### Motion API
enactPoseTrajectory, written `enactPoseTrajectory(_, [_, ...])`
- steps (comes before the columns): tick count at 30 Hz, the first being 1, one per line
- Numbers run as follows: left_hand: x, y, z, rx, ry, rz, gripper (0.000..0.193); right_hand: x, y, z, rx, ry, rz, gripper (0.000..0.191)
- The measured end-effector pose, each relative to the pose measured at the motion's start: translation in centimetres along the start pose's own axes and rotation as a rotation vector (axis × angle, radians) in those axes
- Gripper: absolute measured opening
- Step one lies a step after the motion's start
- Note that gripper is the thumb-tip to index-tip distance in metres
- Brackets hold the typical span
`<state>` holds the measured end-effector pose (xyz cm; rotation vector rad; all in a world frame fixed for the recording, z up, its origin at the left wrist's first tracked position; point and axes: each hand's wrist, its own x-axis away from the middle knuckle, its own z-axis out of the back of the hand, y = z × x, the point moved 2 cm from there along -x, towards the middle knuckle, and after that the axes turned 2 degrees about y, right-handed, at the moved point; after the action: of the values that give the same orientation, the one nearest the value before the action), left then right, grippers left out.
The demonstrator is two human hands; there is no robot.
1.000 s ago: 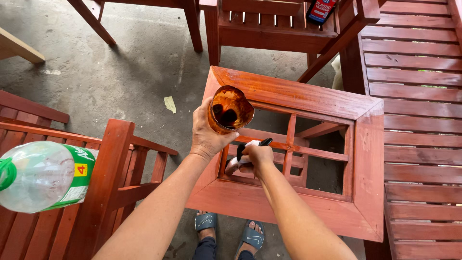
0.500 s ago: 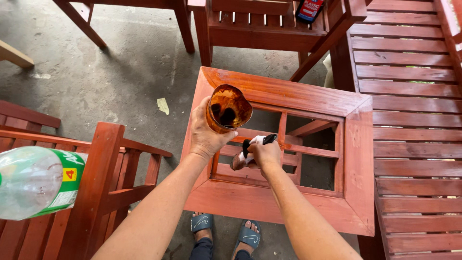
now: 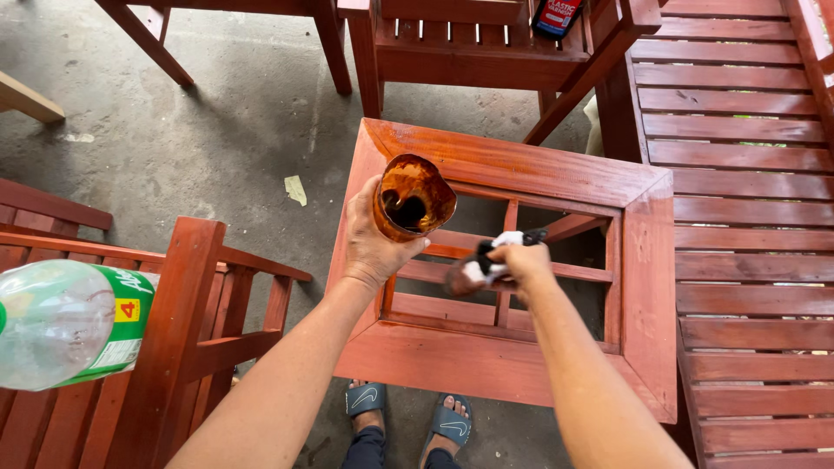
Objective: The person applies reddish-brown wood stain to a small wooden table frame using a brush, holding a stained plastic cup of stain in one hand while brushing the frame edges and inner rails, working around the table to coat the wood surfaces.
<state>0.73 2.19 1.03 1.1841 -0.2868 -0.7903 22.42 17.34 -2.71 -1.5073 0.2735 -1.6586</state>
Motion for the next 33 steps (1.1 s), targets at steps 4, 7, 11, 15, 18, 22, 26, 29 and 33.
enactPoseTrajectory(4, [0.6,0.1,-0.5,-0.023,0.003,-0.009,0.118,-0.1,3.0,1.8,0.032,0.024,-0.154,0.025])
enactPoseTrajectory(7, [0.9,0.2,-1.0,-0.013,0.012,-0.025,0.118,0.3,5.2,0.6,-0.153,-0.011,-0.255,0.024])
enactPoseTrajectory(11, [0.8,0.3,-1.3,0.006,0.011,-0.046,0.117,0.7,5.0,0.5,-0.118,-0.020,-0.240,0.025])
enactPoseTrajectory(15, [0.5,0.2,-1.1,-0.012,0.006,-0.077,0.119,2.4,1.5,-0.9,0.236,-0.111,0.010,0.019])
enactPoseTrajectory(18, [0.4,0.1,-0.8,-0.036,0.008,-0.046,0.118,3.8,-1.9,-2.3,0.707,-0.201,0.199,0.016])
enactPoseTrajectory(22, [0.5,0.2,-0.6,-0.015,0.032,-0.065,0.119,5.6,-3.3,-3.5,1.261,-0.264,0.305,0.037])
enactPoseTrajectory(26, [0.4,0.3,-0.5,0.019,0.054,-0.058,0.121,7.2,-1.6,-5.3,1.422,-0.223,0.514,0.025])
enactPoseTrajectory(29, [0.1,0.2,0.0,0.009,0.032,-0.039,0.119,8.2,0.2,-6.5,1.587,-0.289,0.569,0.020])
enactPoseTrajectory(33, [-0.3,0.0,0.6,0.001,0.020,-0.050,0.117,9.1,0.1,-7.6,1.706,-0.214,0.704,0.014])
